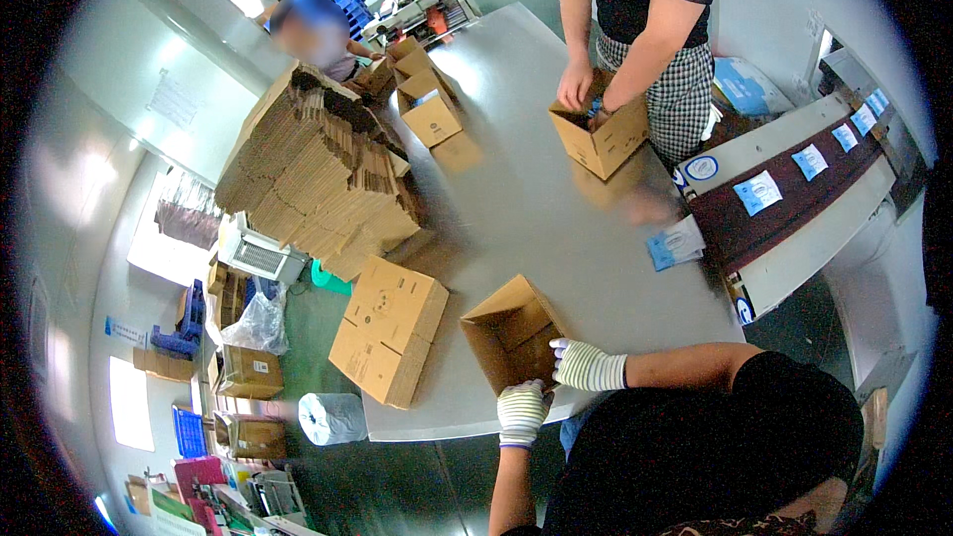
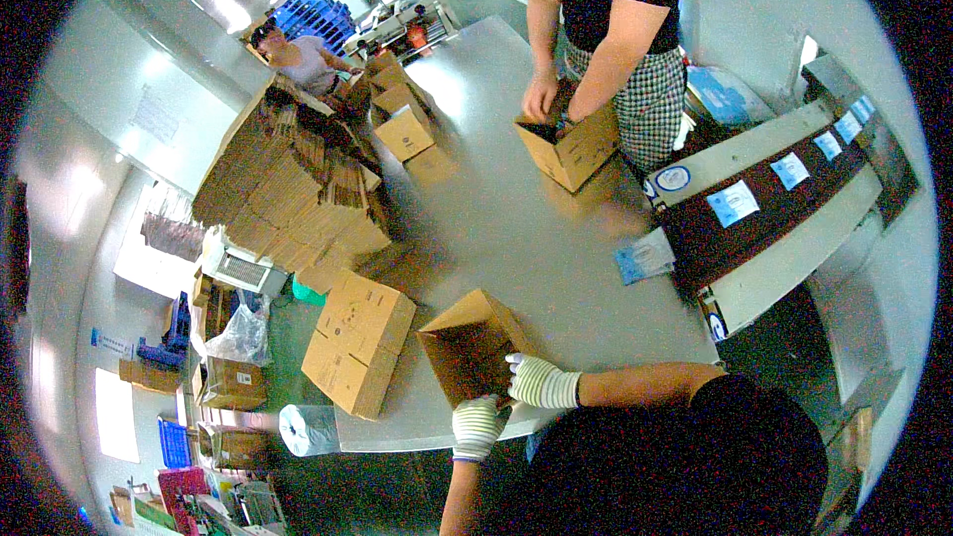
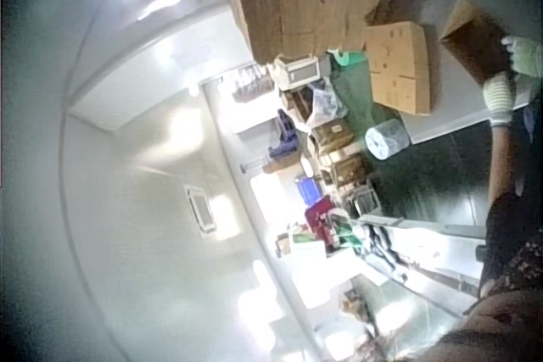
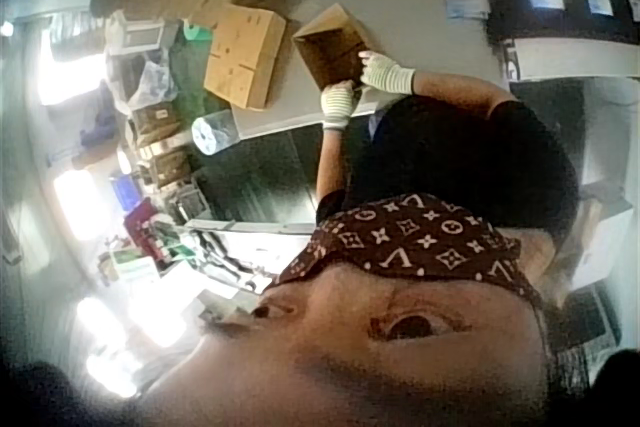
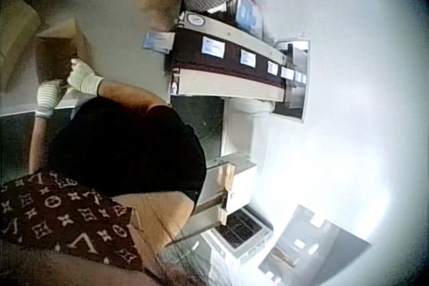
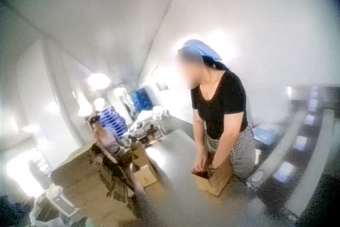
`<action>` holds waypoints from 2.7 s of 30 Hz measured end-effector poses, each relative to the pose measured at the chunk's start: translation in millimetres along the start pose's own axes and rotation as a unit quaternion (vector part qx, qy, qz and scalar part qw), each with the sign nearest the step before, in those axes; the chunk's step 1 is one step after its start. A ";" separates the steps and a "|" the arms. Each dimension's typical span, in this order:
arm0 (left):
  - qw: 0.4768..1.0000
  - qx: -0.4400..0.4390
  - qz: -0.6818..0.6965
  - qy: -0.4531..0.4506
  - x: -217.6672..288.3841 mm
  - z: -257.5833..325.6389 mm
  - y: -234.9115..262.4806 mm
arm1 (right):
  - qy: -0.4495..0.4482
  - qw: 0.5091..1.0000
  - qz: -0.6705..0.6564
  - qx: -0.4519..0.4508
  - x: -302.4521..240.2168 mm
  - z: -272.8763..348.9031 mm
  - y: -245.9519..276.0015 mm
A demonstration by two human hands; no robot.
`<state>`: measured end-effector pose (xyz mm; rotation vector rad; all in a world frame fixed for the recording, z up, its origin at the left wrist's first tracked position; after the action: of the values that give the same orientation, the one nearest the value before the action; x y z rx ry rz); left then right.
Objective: The person picks up blue items from a conveyor belt and packs them into a cardboard box on a table.
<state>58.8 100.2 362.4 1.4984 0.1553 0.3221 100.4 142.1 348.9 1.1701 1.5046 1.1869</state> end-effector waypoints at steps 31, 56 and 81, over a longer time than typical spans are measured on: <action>1.000 0.006 -0.008 0.009 -1.5 -14.6 -1.7 | -0.290 0.921 -0.166 -0.202 75.8 150.0 -122.5; 1.000 -0.017 0.009 0.016 0.2 -20.7 10.4 | -0.275 0.932 -0.158 -0.178 78.3 141.5 -98.8; 0.999 -0.027 0.013 0.025 -1.8 -12.5 -0.5 | -0.250 0.940 -0.141 -0.182 71.9 135.8 -87.5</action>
<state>53.4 111.5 360.8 1.4410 0.1657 0.3812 205.5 226.3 234.3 0.8792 0.9735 0.8414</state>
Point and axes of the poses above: each hand's wrist, its own z-axis away from the middle knuckle, its own y-axis out of the back of the hand, x = y × z, the point moved 9 cm from there along -z, towards the middle knuckle, and after that the axes turned 8 degrees about x, right-handed, at the moved point
